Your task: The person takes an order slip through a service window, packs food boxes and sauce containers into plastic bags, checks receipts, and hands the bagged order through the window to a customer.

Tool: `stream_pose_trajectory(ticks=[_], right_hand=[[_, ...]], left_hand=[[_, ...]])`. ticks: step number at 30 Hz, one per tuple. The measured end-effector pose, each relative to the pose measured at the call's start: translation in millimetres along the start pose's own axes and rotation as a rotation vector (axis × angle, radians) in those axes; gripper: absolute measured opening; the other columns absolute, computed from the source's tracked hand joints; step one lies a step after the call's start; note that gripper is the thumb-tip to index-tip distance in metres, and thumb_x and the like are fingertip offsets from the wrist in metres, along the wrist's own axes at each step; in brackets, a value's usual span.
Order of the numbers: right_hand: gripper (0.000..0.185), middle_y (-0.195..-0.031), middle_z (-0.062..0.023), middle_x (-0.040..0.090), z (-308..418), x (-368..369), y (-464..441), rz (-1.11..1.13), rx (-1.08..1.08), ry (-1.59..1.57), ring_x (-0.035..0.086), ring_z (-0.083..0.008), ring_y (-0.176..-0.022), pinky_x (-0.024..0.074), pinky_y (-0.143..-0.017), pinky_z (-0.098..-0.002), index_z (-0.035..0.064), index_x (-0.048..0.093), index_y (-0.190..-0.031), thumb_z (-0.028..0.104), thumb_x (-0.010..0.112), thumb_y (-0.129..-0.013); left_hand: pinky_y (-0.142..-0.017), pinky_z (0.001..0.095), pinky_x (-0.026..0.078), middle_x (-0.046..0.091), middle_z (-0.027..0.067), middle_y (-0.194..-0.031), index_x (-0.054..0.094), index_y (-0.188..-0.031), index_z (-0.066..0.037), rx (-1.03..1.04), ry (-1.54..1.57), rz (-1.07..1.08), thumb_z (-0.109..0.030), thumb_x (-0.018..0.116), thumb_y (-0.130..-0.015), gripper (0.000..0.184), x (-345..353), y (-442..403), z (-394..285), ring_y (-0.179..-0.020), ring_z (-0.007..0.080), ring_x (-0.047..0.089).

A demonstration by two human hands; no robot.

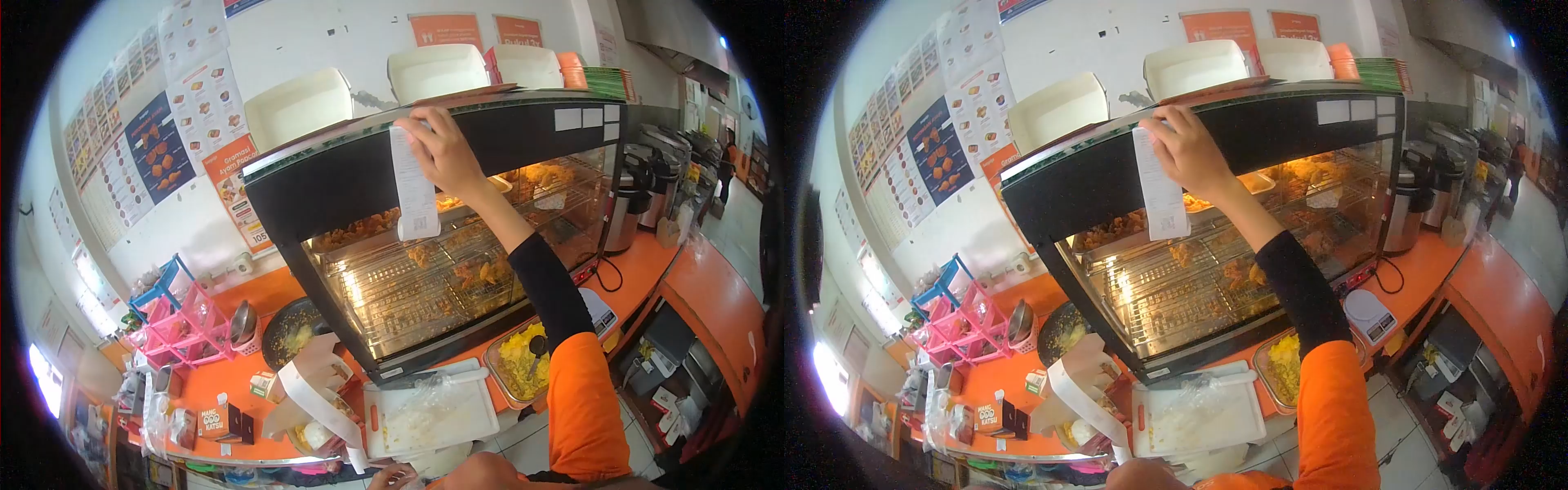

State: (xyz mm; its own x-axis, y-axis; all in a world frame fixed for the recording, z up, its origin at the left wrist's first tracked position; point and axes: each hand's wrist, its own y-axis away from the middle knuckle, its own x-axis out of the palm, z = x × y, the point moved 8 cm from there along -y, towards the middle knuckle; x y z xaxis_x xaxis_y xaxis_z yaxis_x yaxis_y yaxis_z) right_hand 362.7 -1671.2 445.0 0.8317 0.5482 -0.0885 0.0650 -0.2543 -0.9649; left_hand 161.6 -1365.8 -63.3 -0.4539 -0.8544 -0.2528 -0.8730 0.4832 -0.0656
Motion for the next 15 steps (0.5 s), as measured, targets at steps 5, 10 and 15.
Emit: stream_pose_trajectory(ticks=[5, 10, 15], right_hand=[[0.023, -0.103, -0.0129, 0.053, -3, -3, -3, 0.088, 0.016, -0.033, 0.051, -0.0309, -0.102, 0.043, -0.09, -0.0399, 0.0016, 0.058, -0.105, 0.006, 0.056, -0.082], [0.026, -0.104, -0.0127, 0.053, 1, -8, -4, 0.094, -0.09, 0.08, 0.051, -0.031, -0.101, 0.0419, -0.089, -0.0405, 0.0029, 0.059, -0.107, 0.005, 0.057, -0.081], [0.041, -0.114, -0.0144, 0.052, 5, -8, -2, 0.186, -0.098, 0.083, 0.049, -0.0308, -0.111, 0.0364, -0.099, -0.0436, 0.0049, 0.046, -0.125, 0.013, 0.054, -0.086]], left_hand=[[-0.057, 0.0235, 0.046, 0.055, 0.0056, -0.09, 0.052, -0.1, -0.009, -0.006, -0.007, 0.008, -0.002, 0.06, -0.086, 0.018, 2, -3, -3, -0.075, 0.0134, 0.057], [-0.057, 0.0235, 0.045, 0.055, 0.0053, -0.086, 0.052, -0.097, -0.008, -0.015, -0.01, 0.027, -0.004, 0.061, -0.086, 0.015, 7, -6, -6, -0.073, 0.013, 0.056], [-0.056, 0.0235, 0.045, 0.054, 0.0049, -0.081, 0.052, -0.095, -0.007, -0.017, -0.015, 0.06, -0.007, 0.062, -0.087, 0.013, 15, -17, -10, -0.071, 0.0126, 0.055]])
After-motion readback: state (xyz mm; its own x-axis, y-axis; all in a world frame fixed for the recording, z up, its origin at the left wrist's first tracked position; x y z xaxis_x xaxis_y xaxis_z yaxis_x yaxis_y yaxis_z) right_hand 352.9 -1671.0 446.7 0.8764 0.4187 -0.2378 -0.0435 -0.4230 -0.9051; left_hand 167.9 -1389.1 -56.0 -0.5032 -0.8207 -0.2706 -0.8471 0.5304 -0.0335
